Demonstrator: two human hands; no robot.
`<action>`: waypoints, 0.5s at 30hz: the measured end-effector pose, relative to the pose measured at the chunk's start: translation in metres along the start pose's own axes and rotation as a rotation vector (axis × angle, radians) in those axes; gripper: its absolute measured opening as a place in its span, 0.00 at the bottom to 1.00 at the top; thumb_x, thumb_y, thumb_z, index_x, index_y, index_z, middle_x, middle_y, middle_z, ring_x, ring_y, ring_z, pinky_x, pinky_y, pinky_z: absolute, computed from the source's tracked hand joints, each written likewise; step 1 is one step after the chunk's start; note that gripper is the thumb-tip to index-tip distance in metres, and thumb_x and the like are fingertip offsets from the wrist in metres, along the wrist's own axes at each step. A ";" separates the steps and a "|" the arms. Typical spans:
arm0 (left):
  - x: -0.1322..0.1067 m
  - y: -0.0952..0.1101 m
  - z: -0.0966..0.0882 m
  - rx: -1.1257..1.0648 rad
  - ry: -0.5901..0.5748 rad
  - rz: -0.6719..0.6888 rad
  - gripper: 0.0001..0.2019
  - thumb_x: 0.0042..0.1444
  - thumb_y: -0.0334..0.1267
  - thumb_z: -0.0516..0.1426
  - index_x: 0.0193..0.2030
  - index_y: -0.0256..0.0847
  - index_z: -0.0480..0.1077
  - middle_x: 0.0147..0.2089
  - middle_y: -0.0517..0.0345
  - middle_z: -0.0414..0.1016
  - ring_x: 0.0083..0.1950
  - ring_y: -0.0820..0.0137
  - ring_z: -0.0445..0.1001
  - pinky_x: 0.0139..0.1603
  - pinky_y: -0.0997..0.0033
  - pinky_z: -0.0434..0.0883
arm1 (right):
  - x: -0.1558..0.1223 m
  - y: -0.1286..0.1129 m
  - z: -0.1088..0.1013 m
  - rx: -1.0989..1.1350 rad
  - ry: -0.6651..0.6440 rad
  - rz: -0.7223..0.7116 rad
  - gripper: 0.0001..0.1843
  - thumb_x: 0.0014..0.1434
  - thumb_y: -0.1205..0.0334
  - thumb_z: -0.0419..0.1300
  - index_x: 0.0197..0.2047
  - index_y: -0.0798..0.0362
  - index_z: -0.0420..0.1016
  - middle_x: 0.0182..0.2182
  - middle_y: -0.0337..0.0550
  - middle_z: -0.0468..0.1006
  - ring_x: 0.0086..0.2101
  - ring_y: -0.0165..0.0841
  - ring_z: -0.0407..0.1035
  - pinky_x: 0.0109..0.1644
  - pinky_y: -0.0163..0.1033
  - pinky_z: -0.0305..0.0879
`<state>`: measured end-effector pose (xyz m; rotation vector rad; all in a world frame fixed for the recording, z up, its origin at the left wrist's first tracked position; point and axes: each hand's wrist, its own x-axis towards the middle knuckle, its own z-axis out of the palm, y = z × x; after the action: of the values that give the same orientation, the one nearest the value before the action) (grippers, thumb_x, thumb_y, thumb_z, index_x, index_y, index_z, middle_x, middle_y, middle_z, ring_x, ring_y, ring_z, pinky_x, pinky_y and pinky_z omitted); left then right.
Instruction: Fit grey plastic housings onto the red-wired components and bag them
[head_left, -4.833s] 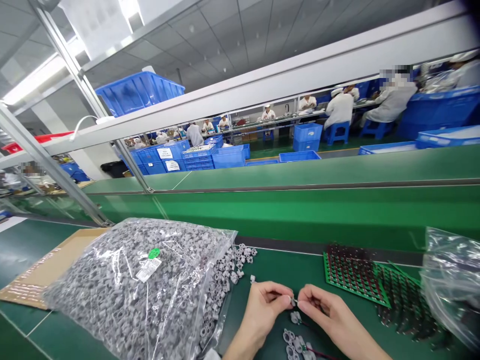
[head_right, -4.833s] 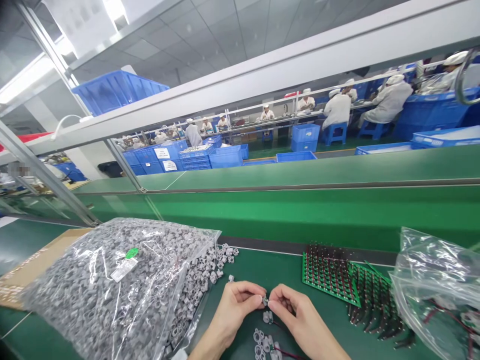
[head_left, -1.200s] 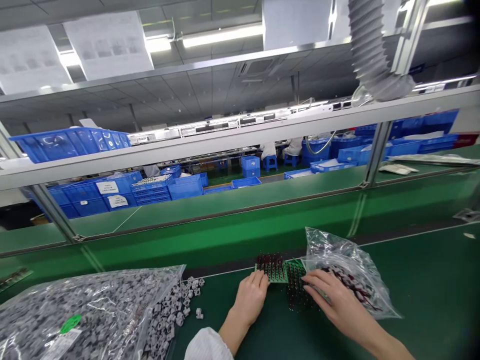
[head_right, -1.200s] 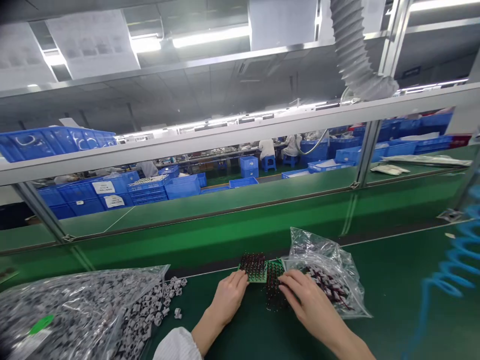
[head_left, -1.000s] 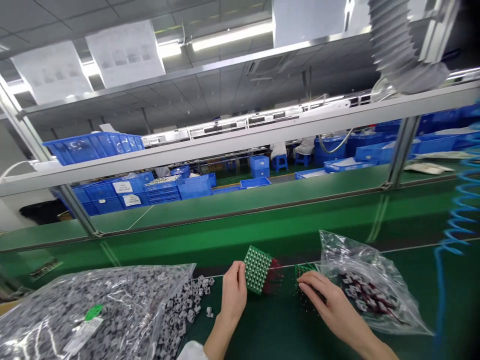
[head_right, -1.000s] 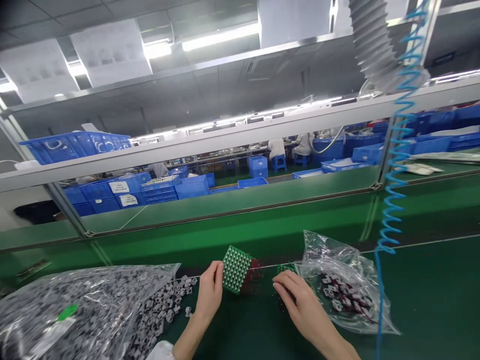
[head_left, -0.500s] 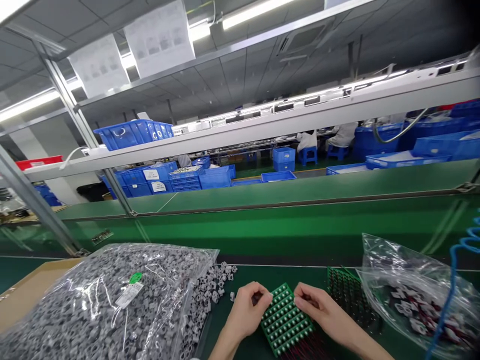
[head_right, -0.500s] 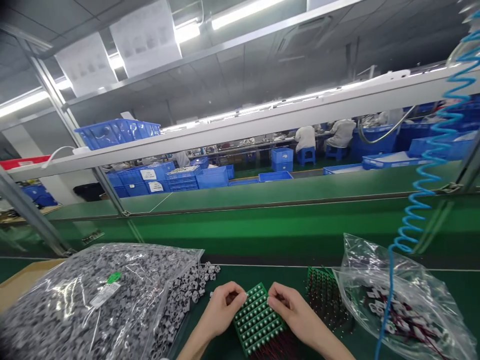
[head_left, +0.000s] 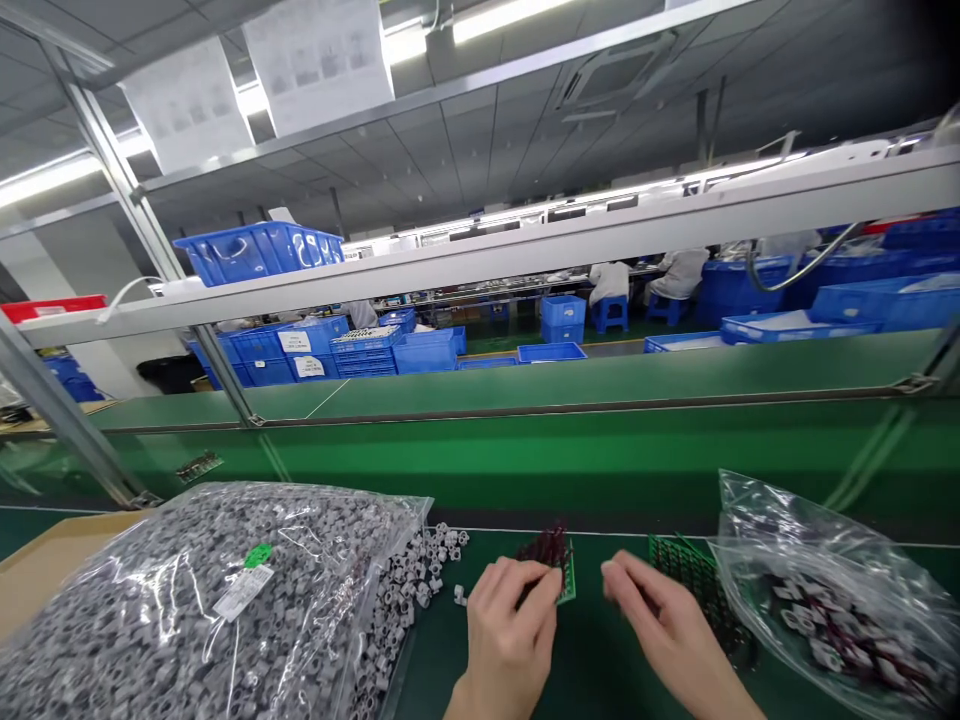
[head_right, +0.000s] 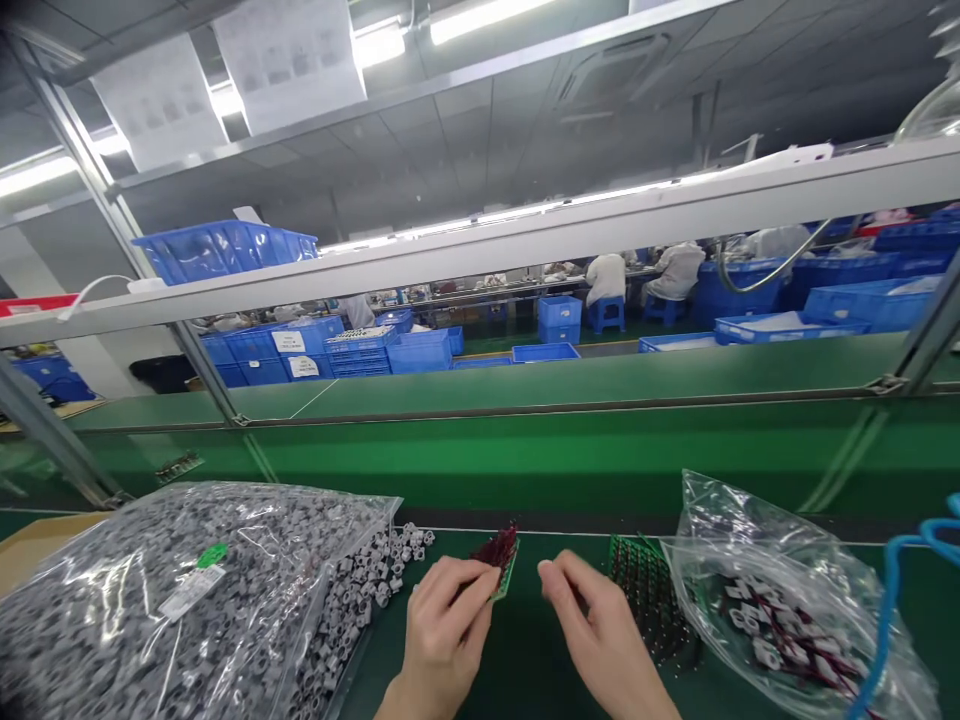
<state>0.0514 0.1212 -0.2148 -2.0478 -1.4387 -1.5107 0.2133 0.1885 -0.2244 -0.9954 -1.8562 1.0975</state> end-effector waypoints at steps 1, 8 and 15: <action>-0.005 0.000 0.004 0.047 0.045 0.074 0.13 0.61 0.23 0.52 0.48 0.40 0.72 0.40 0.49 0.76 0.38 0.65 0.71 0.37 0.67 0.66 | -0.002 0.003 0.004 0.092 -0.047 0.089 0.30 0.62 0.33 0.45 0.26 0.51 0.58 0.22 0.35 0.58 0.23 0.27 0.56 0.25 0.33 0.52; -0.055 -0.015 0.029 -0.157 -0.125 -0.098 0.13 0.59 0.44 0.59 0.51 0.48 0.73 0.49 0.50 0.75 0.50 0.58 0.73 0.55 0.52 0.68 | -0.018 0.039 0.027 0.345 -0.161 0.308 0.34 0.51 0.26 0.53 0.25 0.51 0.54 0.18 0.29 0.53 0.18 0.23 0.54 0.20 0.29 0.53; -0.043 -0.019 0.026 -0.913 0.056 -1.452 0.38 0.43 0.50 0.69 0.61 0.42 0.64 0.64 0.43 0.64 0.65 0.46 0.63 0.59 0.52 0.69 | -0.035 0.060 0.010 0.335 -0.070 0.371 0.30 0.52 0.31 0.59 0.38 0.51 0.71 0.34 0.41 0.73 0.33 0.32 0.68 0.34 0.32 0.67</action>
<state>0.0526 0.1230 -0.2680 -0.8645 -2.7788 -3.0953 0.2337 0.1741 -0.2902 -1.1352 -1.5020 1.6201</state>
